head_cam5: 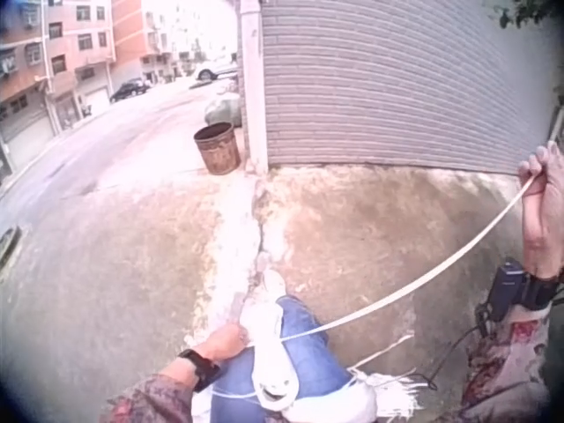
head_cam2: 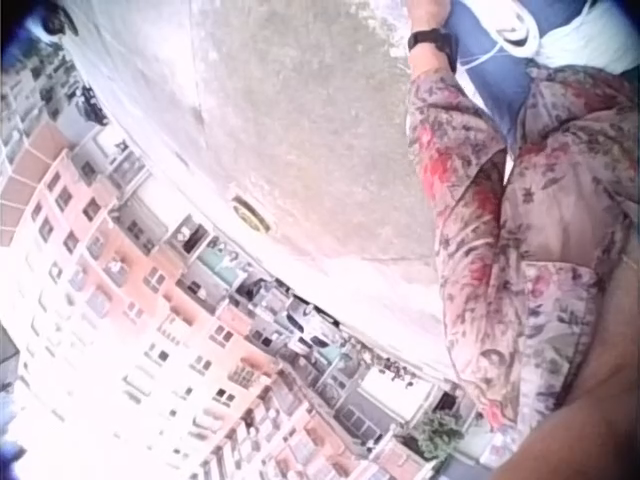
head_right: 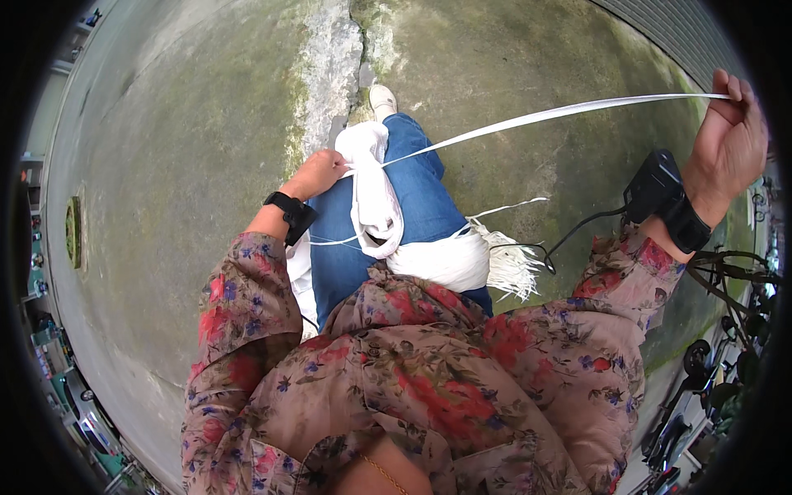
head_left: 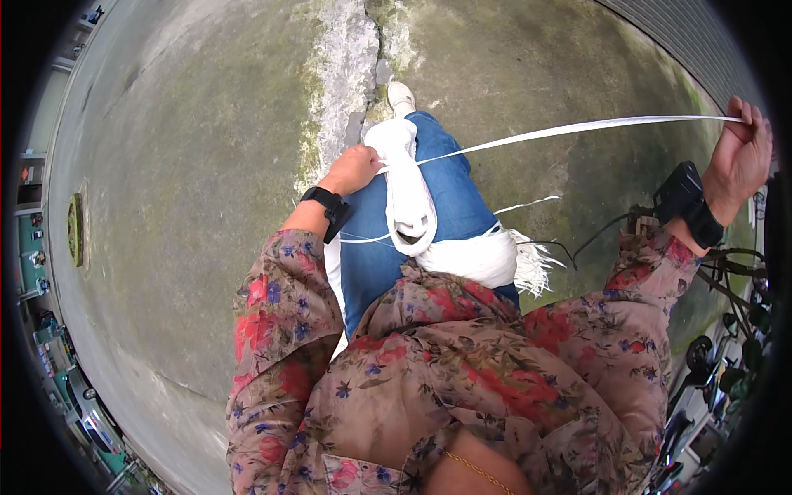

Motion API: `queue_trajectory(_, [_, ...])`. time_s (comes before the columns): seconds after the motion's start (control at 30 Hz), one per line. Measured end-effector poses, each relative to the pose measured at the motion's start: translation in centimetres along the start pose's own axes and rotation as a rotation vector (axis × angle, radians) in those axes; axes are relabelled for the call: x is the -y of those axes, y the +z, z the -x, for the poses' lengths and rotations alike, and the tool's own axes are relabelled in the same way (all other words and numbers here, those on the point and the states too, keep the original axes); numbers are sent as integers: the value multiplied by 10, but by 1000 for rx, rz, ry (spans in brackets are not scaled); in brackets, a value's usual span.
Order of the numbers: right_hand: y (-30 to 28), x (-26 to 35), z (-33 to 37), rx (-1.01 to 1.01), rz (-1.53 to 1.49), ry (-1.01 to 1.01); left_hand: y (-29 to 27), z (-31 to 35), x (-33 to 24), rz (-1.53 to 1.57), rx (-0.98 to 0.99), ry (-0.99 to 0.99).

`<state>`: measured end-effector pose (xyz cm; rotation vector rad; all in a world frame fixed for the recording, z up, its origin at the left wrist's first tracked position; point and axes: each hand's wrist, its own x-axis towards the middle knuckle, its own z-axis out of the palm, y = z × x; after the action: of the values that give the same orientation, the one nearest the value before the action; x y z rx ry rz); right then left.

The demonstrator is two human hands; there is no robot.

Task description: Lace and tie the shoelaces of a white shoe while holding it in the lap.

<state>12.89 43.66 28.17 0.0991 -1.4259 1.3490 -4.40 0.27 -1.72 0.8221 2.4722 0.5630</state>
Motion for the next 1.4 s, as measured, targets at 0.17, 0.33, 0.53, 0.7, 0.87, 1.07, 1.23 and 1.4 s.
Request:
queue_trajectory(0.17, [84,-72,147,215,30,757,-12,17,0,298,-73,-78])
queue_trajectory(0.33, [159,-115,299,1189,597,737,-5,23,0,378,-106,-78])
queue_trajectory(0.53, [184,-129,347,1145,874,323,-5,22,-11,330,-57,-117])
queue_trajectory(0.7, [188,-137,351,1227,960,50,-2,20,-5,260,-84,-110])
queue_trajectory(0.87, [194,-143,354,1344,1016,-184,-2,26,-11,21,-177,28])
queue_trajectory(1.07, [201,-115,284,1568,496,783,-8,34,-21,-170,-470,-5])
queue_trajectory(1.23, [195,-33,130,992,-725,860,-22,38,-11,30,-275,-122])
queue_trajectory(1.4, [202,-27,130,1088,-196,813,-76,33,-52,108,-370,93])
